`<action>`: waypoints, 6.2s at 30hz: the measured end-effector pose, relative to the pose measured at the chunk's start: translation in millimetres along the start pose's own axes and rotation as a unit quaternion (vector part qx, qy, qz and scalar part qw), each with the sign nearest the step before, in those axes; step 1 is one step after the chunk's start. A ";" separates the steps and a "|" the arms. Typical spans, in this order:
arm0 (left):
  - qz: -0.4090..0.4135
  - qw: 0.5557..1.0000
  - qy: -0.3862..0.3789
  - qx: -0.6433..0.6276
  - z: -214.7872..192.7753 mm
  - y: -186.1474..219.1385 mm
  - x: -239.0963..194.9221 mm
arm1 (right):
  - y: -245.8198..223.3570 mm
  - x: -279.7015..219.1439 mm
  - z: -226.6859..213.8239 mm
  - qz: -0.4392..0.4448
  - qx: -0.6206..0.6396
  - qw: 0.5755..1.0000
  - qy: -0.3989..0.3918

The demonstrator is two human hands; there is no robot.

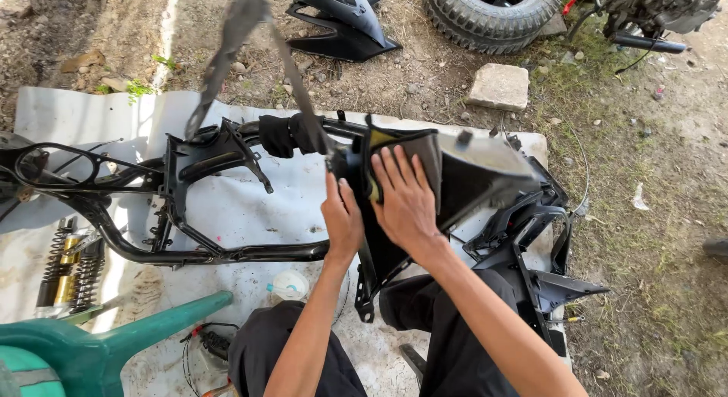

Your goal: The person cleans a black motorcycle fender by spraying it with a liquid from a white bottle and wiping it with a yellow cloth. They turn the fender over to clean both sides and wipe the edges and mounting points.

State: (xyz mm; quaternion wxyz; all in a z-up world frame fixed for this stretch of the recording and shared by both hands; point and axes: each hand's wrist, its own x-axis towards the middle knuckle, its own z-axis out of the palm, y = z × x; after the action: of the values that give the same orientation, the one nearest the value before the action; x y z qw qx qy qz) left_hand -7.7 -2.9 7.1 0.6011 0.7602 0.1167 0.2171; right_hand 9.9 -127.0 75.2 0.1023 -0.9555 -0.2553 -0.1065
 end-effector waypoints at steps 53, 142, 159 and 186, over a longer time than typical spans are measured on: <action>0.100 0.948 -0.194 0.232 -17.2 26.7 93.3 | 188.2 -79.2 -18.3 0.324 0.555 0.752 0.147; -0.354 0.847 -0.245 0.311 -109.1 1.8 -131.7 | 105.7 -174.6 101.3 0.433 0.742 0.501 0.103; -0.280 0.899 -0.234 0.240 -98.7 -98.1 -136.5 | -75.1 -207.8 32.6 -0.116 0.126 0.979 -0.114; -0.294 0.880 -0.269 0.260 -96.7 -71.9 -137.6 | -57.7 -184.8 31.2 0.020 0.127 0.991 -0.043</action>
State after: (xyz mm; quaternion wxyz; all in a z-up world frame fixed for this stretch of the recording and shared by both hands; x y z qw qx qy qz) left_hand -168.0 38.2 -70.6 0.4261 0.8492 0.2209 -0.2203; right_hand -171.3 -156.4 6.2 0.2138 -0.9435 -0.2515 -0.0300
